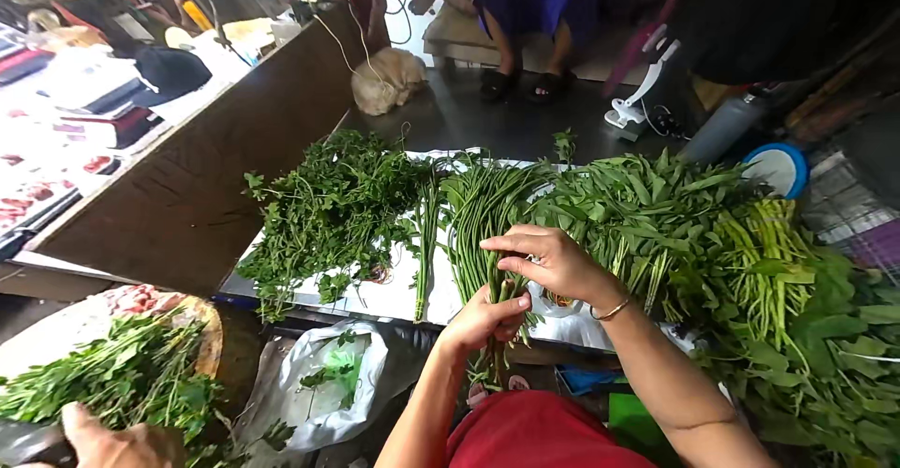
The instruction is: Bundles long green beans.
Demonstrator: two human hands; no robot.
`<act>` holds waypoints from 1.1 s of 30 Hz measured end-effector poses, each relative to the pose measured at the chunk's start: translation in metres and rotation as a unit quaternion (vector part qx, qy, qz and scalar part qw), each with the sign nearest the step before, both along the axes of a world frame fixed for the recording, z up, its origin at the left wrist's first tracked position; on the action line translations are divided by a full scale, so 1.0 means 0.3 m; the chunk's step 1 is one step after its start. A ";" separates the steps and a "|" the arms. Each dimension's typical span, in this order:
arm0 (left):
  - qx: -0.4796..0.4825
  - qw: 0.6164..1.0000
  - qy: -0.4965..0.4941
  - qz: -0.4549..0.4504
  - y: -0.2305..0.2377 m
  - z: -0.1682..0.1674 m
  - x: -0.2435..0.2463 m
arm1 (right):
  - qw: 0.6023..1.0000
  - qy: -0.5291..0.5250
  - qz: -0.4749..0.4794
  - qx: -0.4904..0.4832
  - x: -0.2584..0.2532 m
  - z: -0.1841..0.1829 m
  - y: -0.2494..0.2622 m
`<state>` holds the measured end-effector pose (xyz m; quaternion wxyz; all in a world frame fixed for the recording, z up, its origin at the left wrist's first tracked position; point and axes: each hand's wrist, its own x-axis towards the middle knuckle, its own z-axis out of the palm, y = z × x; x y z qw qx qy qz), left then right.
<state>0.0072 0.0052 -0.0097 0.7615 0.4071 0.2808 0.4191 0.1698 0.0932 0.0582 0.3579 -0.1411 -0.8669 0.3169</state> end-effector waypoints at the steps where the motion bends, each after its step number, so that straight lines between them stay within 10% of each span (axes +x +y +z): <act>1: -0.002 1.000 0.002 0.000 0.002 -0.001 0.000 | 1.000 -0.002 -0.002 0.003 0.002 -0.003 0.005; 10: -0.001 1.000 -0.002 0.014 0.013 -0.007 -0.004 | 1.000 -0.016 -0.004 -0.014 0.019 -0.008 0.023; 18: 0.021 0.991 0.026 0.132 0.016 0.010 0.015 | 0.968 -0.073 -0.224 0.086 -0.003 -0.044 -0.118; 33: 0.033 0.990 0.024 0.136 0.009 0.007 0.024 | 0.983 0.047 -0.167 -0.061 -0.049 -0.032 -0.037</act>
